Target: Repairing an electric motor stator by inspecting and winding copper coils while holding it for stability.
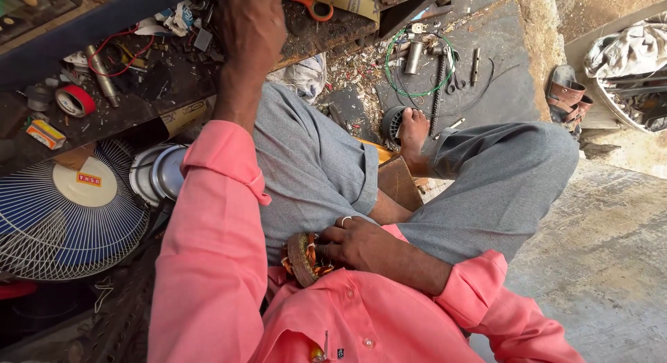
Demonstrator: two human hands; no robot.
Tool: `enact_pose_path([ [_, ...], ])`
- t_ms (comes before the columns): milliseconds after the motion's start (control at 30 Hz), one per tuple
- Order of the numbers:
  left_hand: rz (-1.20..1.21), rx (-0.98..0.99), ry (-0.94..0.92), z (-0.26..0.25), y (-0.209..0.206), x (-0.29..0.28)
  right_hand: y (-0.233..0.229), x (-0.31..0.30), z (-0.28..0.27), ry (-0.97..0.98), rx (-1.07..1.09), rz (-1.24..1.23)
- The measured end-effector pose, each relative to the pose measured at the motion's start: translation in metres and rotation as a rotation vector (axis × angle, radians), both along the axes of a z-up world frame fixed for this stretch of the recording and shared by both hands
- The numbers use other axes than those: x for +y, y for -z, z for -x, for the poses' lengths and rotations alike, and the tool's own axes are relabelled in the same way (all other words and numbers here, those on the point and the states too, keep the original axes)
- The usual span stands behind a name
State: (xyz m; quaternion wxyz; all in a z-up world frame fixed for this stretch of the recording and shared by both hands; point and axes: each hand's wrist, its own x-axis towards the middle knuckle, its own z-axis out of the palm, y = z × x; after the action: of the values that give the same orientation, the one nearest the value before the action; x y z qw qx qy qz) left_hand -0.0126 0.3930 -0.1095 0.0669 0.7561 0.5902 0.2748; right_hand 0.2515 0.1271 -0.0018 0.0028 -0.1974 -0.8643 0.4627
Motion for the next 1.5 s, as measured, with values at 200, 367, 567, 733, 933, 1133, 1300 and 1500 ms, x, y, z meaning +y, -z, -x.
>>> enact_pose_path([
  [200,-0.215,-0.279,-0.158,0.039,-0.036,-0.034,0.001,0.002,-0.004,0.031,0.001,0.023],
  [367,-0.185,-0.37,-0.155,0.074,-0.043,-0.064,0.013,-0.001,-0.003,0.009,0.019,0.07],
  [567,-0.138,-0.197,0.049,-0.01,-0.018,-0.041,0.136,0.023,-0.105,0.0,0.012,0.089],
  [733,-0.115,0.006,0.158,-0.108,-0.004,0.004,0.136,0.028,-0.119,-0.064,0.009,0.088],
  [933,-0.147,0.183,0.168,-0.122,0.02,0.017,0.137,0.008,-0.126,-0.041,-0.006,0.109],
  [1133,-0.184,0.075,0.23,-0.106,-0.004,0.008,0.01,0.023,-0.012,-0.034,0.0,0.136],
  [1300,-0.299,-0.109,0.179,-0.063,-0.068,-0.042,-0.014,0.023,-0.004,-0.001,0.002,0.155],
  [1500,-0.215,-0.902,-0.1,0.046,-0.08,-0.136,-0.026,0.022,-0.004,0.048,0.013,0.18],
])
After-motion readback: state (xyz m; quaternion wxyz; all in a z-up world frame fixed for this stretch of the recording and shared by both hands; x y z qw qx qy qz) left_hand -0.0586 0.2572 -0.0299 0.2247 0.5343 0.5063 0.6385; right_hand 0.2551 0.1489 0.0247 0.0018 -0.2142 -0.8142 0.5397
